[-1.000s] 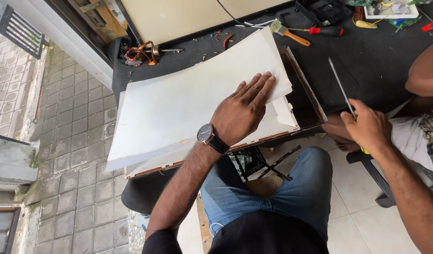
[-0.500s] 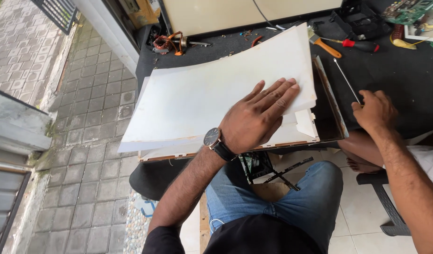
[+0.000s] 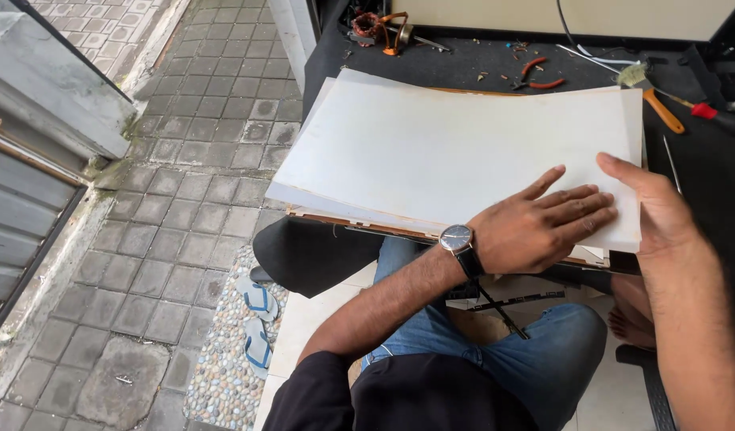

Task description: Disassembling a flat-screen monitor by prying the frame and removing internal layers.

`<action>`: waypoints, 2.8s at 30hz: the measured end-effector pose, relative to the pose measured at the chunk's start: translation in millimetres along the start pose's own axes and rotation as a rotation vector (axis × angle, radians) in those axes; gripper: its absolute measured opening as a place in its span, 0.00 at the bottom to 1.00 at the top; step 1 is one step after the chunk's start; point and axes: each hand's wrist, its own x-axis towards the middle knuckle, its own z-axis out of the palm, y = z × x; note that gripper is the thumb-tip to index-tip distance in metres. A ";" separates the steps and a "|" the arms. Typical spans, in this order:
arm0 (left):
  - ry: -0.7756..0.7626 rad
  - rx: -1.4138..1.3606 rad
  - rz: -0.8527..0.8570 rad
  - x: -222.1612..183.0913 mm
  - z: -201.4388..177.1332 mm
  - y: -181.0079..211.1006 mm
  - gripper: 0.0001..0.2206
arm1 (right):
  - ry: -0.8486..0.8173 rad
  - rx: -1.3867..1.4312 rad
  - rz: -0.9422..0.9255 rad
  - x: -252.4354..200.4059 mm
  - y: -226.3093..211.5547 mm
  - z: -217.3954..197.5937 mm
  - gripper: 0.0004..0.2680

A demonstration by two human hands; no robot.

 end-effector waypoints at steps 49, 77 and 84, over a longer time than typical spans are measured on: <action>2.460 -1.315 -1.179 -628.3 132.2 22.4 0.27 | -1.062 -0.932 -0.677 -24.4 224.9 243.4 0.16; 2.613 -0.578 -1.499 -561.2 83.1 22.4 0.22 | -0.965 -0.838 -0.750 -91.6 180.1 199.3 0.24; 2.639 -0.477 -1.518 -541.8 58.7 -2.5 0.21 | -0.768 -0.795 -0.630 -97.0 165.7 209.8 0.16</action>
